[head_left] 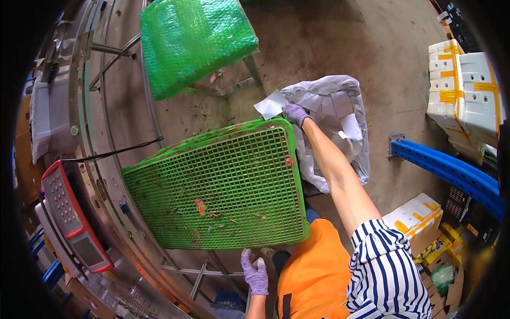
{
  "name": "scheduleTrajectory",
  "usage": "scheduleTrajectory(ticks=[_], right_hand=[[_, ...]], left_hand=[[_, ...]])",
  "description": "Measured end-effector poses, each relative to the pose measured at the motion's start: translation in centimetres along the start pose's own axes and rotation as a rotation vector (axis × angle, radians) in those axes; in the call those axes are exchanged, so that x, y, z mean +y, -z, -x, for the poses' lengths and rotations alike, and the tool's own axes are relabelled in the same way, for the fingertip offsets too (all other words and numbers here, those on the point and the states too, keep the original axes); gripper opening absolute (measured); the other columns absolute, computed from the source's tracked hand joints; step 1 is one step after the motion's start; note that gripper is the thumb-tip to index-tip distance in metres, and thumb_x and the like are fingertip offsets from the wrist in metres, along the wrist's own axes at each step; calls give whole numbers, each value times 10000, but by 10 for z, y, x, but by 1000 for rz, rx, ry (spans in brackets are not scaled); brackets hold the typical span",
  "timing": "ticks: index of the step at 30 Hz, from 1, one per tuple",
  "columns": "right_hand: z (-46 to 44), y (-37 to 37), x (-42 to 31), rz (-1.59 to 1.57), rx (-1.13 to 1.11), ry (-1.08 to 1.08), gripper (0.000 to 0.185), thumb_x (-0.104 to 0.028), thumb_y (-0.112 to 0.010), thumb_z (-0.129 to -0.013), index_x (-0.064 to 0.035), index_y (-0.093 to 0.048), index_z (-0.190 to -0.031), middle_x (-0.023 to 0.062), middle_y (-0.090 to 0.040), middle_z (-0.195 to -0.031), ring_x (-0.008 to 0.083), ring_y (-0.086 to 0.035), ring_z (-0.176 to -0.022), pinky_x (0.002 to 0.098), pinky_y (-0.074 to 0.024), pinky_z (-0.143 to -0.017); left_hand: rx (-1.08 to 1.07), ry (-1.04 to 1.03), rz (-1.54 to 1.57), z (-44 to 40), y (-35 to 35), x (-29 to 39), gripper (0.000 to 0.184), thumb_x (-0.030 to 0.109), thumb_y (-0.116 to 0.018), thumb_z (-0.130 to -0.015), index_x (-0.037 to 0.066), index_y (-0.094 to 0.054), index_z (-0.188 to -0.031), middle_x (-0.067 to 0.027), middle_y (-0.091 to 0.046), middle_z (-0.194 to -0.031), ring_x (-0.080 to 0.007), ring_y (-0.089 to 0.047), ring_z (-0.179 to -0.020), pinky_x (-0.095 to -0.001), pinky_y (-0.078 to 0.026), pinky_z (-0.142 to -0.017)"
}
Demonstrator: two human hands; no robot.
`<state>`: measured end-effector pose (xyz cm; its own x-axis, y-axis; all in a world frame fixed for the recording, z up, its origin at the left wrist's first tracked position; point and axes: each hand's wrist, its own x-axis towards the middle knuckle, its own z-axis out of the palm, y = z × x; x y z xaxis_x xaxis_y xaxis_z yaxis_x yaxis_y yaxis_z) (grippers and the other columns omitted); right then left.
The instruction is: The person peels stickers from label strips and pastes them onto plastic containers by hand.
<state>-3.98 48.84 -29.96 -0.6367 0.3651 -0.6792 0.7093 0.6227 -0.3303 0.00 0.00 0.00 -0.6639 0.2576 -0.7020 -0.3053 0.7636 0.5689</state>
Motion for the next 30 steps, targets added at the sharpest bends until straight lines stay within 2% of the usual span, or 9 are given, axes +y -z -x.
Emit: scheduleTrajectory(ticks=[4,6,7,10,12,17,18,20,30], right_hand=[[34,-38,51,145,513,149,370,-227,-499,-813,-52,-520,-1138,137,-510,-1191,287,-485,-1086,339,-404,-929],[84,-50,78,-7,304,-140,456,-284,-493,-836,-36,-458,-1217,153,-488,-1223,288,-460,-1128,317,-354,-969],[101,-77,107,-685,342,-364,564,-388,-475,-829,-23,-415,-1254,166,-456,-1258,303,-425,-1168,336,-340,-973],[186,-138,160,-242,-211,5,557,-451,-474,-796,-21,-526,-1146,200,-527,-1158,304,-477,-1117,357,-358,-936],[267,-83,11,-37,-538,-161,441,-351,-501,-777,-24,-587,-1059,189,-624,-928,315,-602,-862,391,-450,-739],[311,-209,58,-203,-902,-38,257,-297,-405,-847,-103,-564,-793,78,-582,-674,162,-520,-537,326,-439,-428],[349,-161,0,-515,-668,-316,206,-236,-458,-833,-73,-581,-861,102,-613,-730,179,-554,-568,341,-485,-482],[388,-131,-59,-588,-694,-361,164,-154,-536,-796,-50,-582,-913,81,-606,-692,181,-546,-527,316,-474,-463],[418,-74,-263,-297,-840,173,217,-175,-574,-817,-56,-594,-998,33,-622,-795,133,-584,-691,261,-474,-573]], left_hand=[[6,41,86,-12,-14,3,497,6,-502,-802,43,-346,-1273,-84,-380,-1269,-190,-470,-1042,-291,-408,-860],[0,-45,30,-6,-11,8,491,24,-522,-795,37,-362,-1259,-93,-387,-1261,-192,-498,-1005,-300,-434,-834],[6,-117,-26,-2,-13,4,487,38,-534,-791,34,-372,-1250,-100,-392,-1257,-194,-513,-983,-307,-449,-819],[-77,-211,-203,15,-9,20,416,150,-545,-800,46,-451,-1192,-119,-432,-1243,-237,-488,-1073,-327,-426,-888],[-32,-66,-244,90,21,30,416,251,-533,-812,50,-472,-1171,-132,-447,-1231,-269,-432,-1144,-332,-342,-973],[-69,-109,-98,119,22,17,355,254,-507,-794,64,-518,-1094,-132,-537,-1097,-296,-524,-1010,-387,-407,-888],[-61,-123,-80,125,28,15,348,248,-516,-789,63,-523,-1083,-133,-538,-1092,-293,-523,-1012,-387,-408,-883],[-56,-84,-72,148,49,42,343,232,-535,-778,63,-527,-1075,-137,-540,-1085,-292,-519,-1017,-386,-413,-876],[477,-126,140,265,167,-33,266,220,-516,-818,73,-537,-1040,-123,-562,-1021,-301,-538,-965,-376,-432,-833]])
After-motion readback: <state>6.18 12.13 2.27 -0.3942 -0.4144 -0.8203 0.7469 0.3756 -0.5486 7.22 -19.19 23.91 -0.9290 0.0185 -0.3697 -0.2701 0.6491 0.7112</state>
